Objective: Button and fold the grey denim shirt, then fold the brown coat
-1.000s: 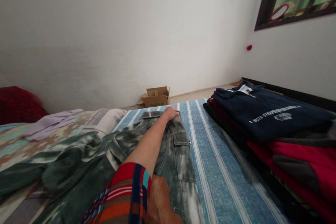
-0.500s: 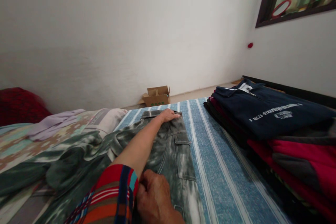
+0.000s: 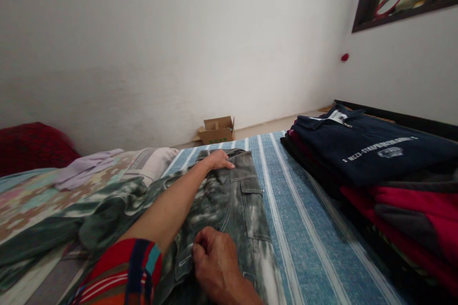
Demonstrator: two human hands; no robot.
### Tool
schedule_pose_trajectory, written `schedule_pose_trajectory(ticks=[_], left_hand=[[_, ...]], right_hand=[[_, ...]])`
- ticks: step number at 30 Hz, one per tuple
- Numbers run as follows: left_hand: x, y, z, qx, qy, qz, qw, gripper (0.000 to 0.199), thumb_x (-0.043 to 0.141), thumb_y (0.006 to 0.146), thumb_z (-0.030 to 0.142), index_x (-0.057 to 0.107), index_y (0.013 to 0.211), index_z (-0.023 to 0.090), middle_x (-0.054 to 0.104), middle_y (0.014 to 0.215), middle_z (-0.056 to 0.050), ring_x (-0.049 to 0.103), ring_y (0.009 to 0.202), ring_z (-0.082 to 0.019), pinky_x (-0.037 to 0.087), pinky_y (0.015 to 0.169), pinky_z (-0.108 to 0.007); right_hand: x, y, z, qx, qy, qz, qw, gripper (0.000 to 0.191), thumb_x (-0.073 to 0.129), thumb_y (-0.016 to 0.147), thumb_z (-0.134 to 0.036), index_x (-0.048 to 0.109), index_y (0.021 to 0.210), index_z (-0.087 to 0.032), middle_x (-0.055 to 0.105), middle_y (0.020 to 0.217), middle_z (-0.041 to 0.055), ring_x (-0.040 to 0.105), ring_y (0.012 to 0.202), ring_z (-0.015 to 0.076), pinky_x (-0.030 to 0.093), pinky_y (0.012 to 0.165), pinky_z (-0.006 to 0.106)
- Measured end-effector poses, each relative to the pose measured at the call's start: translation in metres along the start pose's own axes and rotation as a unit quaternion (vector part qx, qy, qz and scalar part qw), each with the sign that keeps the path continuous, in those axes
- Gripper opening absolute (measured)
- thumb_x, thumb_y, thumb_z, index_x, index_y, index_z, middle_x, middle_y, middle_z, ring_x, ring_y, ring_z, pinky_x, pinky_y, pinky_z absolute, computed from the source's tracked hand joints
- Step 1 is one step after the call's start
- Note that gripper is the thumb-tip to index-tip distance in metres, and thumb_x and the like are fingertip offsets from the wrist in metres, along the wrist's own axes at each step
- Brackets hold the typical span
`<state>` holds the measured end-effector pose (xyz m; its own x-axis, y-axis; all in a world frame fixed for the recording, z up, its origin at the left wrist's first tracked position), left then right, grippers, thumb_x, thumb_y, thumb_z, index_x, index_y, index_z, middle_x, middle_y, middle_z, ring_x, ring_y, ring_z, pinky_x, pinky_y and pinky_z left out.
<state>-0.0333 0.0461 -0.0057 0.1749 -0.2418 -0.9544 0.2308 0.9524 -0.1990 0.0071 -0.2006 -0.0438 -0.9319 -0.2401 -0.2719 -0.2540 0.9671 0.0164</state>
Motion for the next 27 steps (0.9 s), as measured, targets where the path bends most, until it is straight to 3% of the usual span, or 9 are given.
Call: schedule_pose_trajectory(ticks=[4, 7, 10, 12, 15, 17, 21, 27], left_hand=[[0.002, -0.006, -0.003, -0.012, 0.088, 0.035, 0.995, 0.040, 0.064, 0.070, 0.047, 0.051, 0.046, 0.017, 0.049, 0.051, -0.002, 0.053, 0.063, -0.019, 0.035, 0.058, -0.027], [0.004, -0.016, -0.002, -0.026, 0.136, 0.077, 0.987, 0.040, 0.055, 0.079, 0.051, 0.061, 0.061, 0.016, 0.061, 0.068, -0.008, 0.059, 0.075, -0.023, 0.041, 0.065, -0.029], [0.004, -0.029, 0.017, -0.010, 0.173, 0.139, 0.975, 0.033, 0.049, 0.086, 0.042, 0.065, 0.088, 0.014, 0.063, 0.096, -0.015, 0.057, 0.099, -0.030, 0.043, 0.080, -0.036], [0.010, -0.034, 0.040, 0.034, 0.187, 0.162, 0.968, 0.029, 0.045, 0.089, 0.033, 0.061, 0.101, 0.013, 0.060, 0.112, -0.016, 0.050, 0.113, -0.030, 0.040, 0.092, -0.039], [0.031, -0.034, 0.071, 0.114, 0.187, 0.146, 0.965, 0.030, 0.041, 0.092, 0.031, 0.057, 0.113, 0.017, 0.053, 0.129, -0.011, 0.044, 0.123, -0.024, 0.034, 0.102, -0.036], [0.046, -0.028, 0.079, 0.141, 0.180, 0.123, 0.966, 0.034, 0.039, 0.093, 0.034, 0.053, 0.121, 0.019, 0.048, 0.138, -0.009, 0.040, 0.128, -0.022, 0.034, 0.104, -0.037], [0.061, -0.016, 0.072, 0.144, 0.170, 0.099, 0.970, 0.041, 0.031, 0.096, 0.035, 0.045, 0.131, 0.017, 0.042, 0.144, -0.011, 0.036, 0.134, -0.023, 0.033, 0.105, -0.044], [0.059, -0.018, 0.074, 0.161, 0.172, 0.121, 0.964, 0.037, 0.032, 0.095, 0.029, 0.048, 0.127, 0.018, 0.046, 0.140, -0.010, 0.039, 0.131, -0.020, 0.033, 0.105, -0.038]], right_hand=[[0.002, 0.001, 0.003, -0.004, -0.006, 0.008, 1.000, 0.015, 0.052, 0.075, -0.015, 0.065, 0.076, -0.021, 0.064, 0.065, -0.0005, 0.056, 0.062, 0.0142, 0.028, 0.054, 0.025], [0.003, 0.002, 0.003, -0.006, -0.003, 0.006, 1.000, 0.014, 0.052, 0.074, -0.015, 0.065, 0.076, -0.021, 0.063, 0.064, -0.0006, 0.056, 0.061, 0.0142, 0.028, 0.054, 0.025], [0.002, 0.002, 0.002, -0.009, -0.003, 0.008, 1.000, 0.014, 0.052, 0.074, -0.014, 0.065, 0.076, -0.021, 0.064, 0.066, -0.0001, 0.057, 0.063, 0.0148, 0.029, 0.055, 0.025], [0.001, 0.002, 0.001, -0.008, -0.005, 0.011, 1.000, 0.015, 0.052, 0.074, -0.014, 0.065, 0.076, -0.020, 0.065, 0.067, 0.0006, 0.058, 0.064, 0.0155, 0.029, 0.056, 0.026], [0.001, 0.002, 0.000, -0.010, -0.009, 0.011, 1.000, 0.014, 0.052, 0.074, -0.013, 0.065, 0.076, -0.020, 0.066, 0.068, 0.0014, 0.059, 0.065, 0.0164, 0.030, 0.056, 0.026], [0.001, 0.002, 0.000, -0.018, -0.001, 0.009, 1.000, 0.016, 0.052, 0.074, -0.013, 0.066, 0.078, -0.019, 0.067, 0.070, 0.0019, 0.060, 0.065, 0.0164, 0.032, 0.056, 0.025], [0.004, 0.003, 0.000, -0.031, 0.027, 0.001, 0.999, 0.020, 0.050, 0.075, -0.011, 0.067, 0.083, -0.019, 0.070, 0.077, 0.0032, 0.062, 0.069, 0.0164, 0.038, 0.058, 0.024], [0.005, 0.002, -0.001, -0.038, 0.049, -0.003, 0.998, 0.025, 0.049, 0.075, -0.011, 0.069, 0.089, -0.018, 0.071, 0.083, 0.0047, 0.064, 0.075, 0.0176, 0.042, 0.062, 0.023]])
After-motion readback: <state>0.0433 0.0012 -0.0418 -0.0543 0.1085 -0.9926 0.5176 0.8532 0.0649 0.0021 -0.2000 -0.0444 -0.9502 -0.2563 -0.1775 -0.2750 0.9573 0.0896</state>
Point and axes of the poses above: each hand's wrist, its own y-axis towards the middle knuckle, its own x-axis out of the palm, z = x × y, the point moved 9 cm from there along y, towards the middle knuckle
